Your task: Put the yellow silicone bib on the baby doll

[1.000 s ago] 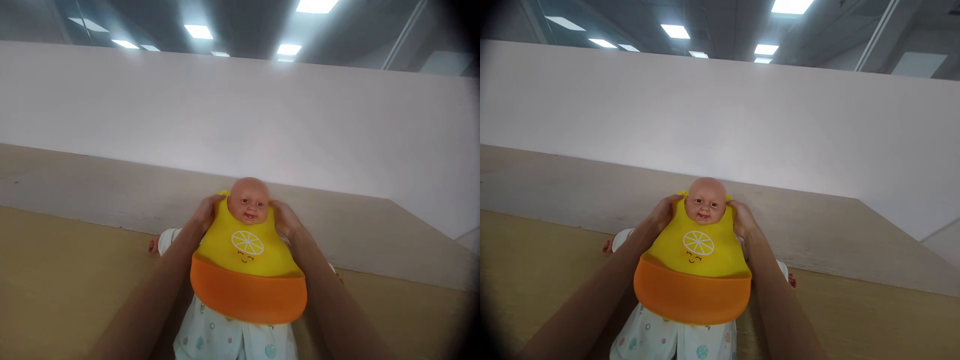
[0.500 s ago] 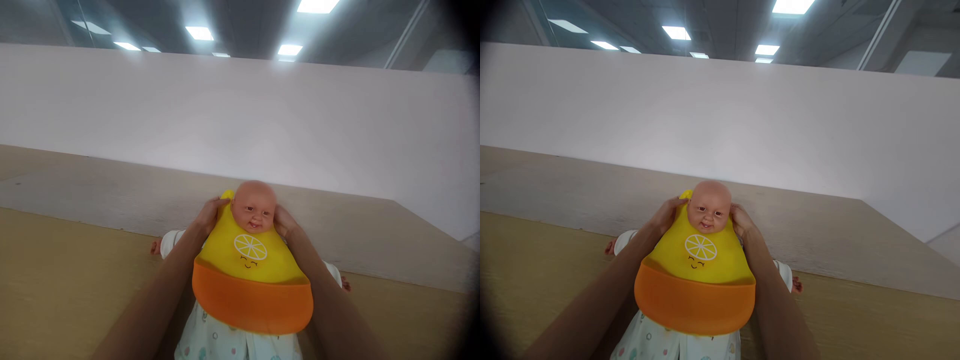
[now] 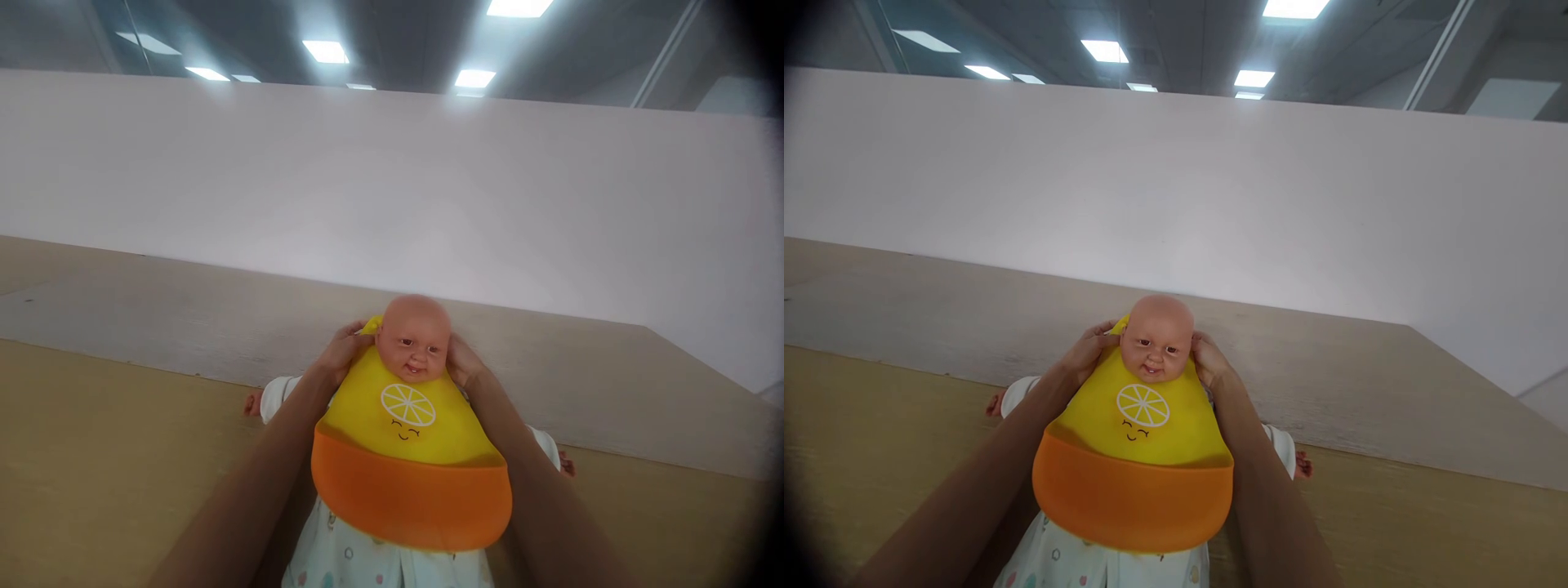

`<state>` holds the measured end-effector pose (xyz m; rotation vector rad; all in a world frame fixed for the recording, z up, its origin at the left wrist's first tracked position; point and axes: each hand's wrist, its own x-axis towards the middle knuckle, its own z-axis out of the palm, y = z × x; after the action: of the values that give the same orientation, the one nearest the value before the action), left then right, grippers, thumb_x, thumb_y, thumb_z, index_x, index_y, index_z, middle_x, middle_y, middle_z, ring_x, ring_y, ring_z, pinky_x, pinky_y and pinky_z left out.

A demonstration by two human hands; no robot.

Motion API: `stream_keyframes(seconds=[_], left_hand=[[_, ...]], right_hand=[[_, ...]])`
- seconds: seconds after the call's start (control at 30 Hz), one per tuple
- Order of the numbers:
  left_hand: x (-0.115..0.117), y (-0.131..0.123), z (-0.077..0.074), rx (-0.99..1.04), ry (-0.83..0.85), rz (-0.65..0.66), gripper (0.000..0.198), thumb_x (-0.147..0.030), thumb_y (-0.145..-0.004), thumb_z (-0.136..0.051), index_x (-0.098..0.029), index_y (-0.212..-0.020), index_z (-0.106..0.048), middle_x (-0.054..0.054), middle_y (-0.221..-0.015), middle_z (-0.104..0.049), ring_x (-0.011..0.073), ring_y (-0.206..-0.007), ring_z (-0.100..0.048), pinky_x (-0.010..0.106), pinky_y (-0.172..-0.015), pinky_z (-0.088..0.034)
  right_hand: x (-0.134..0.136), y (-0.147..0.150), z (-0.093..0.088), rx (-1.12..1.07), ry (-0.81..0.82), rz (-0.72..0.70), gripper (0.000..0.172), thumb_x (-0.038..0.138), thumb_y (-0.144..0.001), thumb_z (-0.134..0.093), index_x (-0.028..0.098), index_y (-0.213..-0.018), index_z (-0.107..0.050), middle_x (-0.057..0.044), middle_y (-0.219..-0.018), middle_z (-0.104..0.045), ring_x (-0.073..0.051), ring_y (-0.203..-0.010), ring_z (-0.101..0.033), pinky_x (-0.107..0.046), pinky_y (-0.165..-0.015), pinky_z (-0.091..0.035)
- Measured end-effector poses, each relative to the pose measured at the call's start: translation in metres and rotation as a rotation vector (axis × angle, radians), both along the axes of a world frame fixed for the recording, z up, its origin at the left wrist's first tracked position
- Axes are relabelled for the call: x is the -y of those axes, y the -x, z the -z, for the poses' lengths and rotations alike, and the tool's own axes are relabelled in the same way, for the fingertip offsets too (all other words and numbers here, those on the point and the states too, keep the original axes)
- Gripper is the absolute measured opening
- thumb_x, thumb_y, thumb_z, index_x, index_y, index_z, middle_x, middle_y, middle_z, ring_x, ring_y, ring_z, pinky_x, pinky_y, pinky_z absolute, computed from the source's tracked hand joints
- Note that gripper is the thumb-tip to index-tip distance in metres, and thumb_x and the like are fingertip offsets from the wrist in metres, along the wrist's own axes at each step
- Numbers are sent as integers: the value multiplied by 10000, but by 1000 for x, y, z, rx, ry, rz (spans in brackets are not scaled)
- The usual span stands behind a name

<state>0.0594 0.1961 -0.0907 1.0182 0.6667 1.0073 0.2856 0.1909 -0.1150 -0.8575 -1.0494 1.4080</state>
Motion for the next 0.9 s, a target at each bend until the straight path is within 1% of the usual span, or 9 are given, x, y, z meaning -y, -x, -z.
stream_keyframes(seconds=[0.1, 0.23, 0.33, 0.4, 0.53, 0.6, 0.7, 0.8, 0.9], left_hand=[[1, 0, 0, -8, -12, 14, 393, -157, -640, -724, -153, -1033, -707, 89, -852, -754, 242, -666, -696, 338, -610, -557], [1, -1, 1, -17, -16, 29, 389, -170, -646, -732, -152, -1034, -712, 94, -852, -753, 242, -655, -691, 345, -606, -551], [0, -3, 2, -67, 0, 21, 421, -190, -620, -771, -157, -1035, -709, 95, -844, -749, 242, -656, -683, 360, -618, -547], [-3, -4, 5, -120, 20, -6, 460, -200, -590, -796, -154, -1038, -700, 97, -835, -744, 241, -658, -676, 369, -633, -545], [-12, -4, 13, -185, 21, -47, 542, -190, -580, -769, -171, -1112, -667, 85, -845, -742, 241, -677, -667, 384, -666, -542], [-17, -3, 18, -160, -17, -27, 600, -166, -580, -749, -189, -1171, -648, 80, -892, -746, 245, -730, -673, 366, -674, -537], [-20, -1, 23, -79, -73, 37, 713, -139, -583, -751, -215, -1277, -602, 70, -944, -747, 239, -794, -675, 338, -702, -532], [-19, 1, 25, -8, -77, 82, 844, -117, -592, -757, -272, -1385, -515, 55, -943, -749, 235, -795, -681, 333, -700, -538], [-15, 1, 22, 39, -66, 90, 861, -107, -606, -764, -298, -1401, -495, 74, -1057, -740, 253, -861, -693, 341, -707, -556]], right_hand=[[3, 2, -4, -9, 40, -62, 282, 330, -762, -616, 146, -954, -709, -73, -880, -736, -237, -947, -650, -366, -845, -530], [7, 5, -11, -35, 96, -129, 294, 320, -718, -645, 178, -968, -707, -63, -925, -739, -239, -978, -646, -377, -884, -529], [5, 5, -10, -72, 121, -184, 301, 303, -699, -656, 189, -973, -707, -58, -946, -738, -239, -1003, -638, -383, -913, -522], [2, 5, -7, -69, 97, -198, 306, 313, -694, -658, 187, -968, -706, -59, -949, -736, -242, -1009, -634, -385, -912, -521], [-3, 7, -4, -22, 63, -188, 288, 317, -695, -636, 176, -937, -699, -65, -933, -733, -249, -1008, -626, -393, -886, -524], [-3, 9, -5, -9, 57, -168, 268, 302, -701, -630, 169, -924, -692, -65, -916, -730, -247, -1000, -627, -398, -875, -527], [1, 10, -8, 10, 46, -117, 222, 275, -726, -630, 180, -920, -681, -51, -894, -724, -238, -991, -632, -400, -855, -536], [6, 9, -11, 27, 41, -55, 157, 264, -763, -613, 208, -893, -680, -31, -862, -720, -251, -1013, -625, -388, -837, -539], [8, 10, -12, 43, 46, -13, 138, 263, -779, -596, 197, -867, -680, -32, -825, -715, -268, -1021, -620, -386, -829, -539]])
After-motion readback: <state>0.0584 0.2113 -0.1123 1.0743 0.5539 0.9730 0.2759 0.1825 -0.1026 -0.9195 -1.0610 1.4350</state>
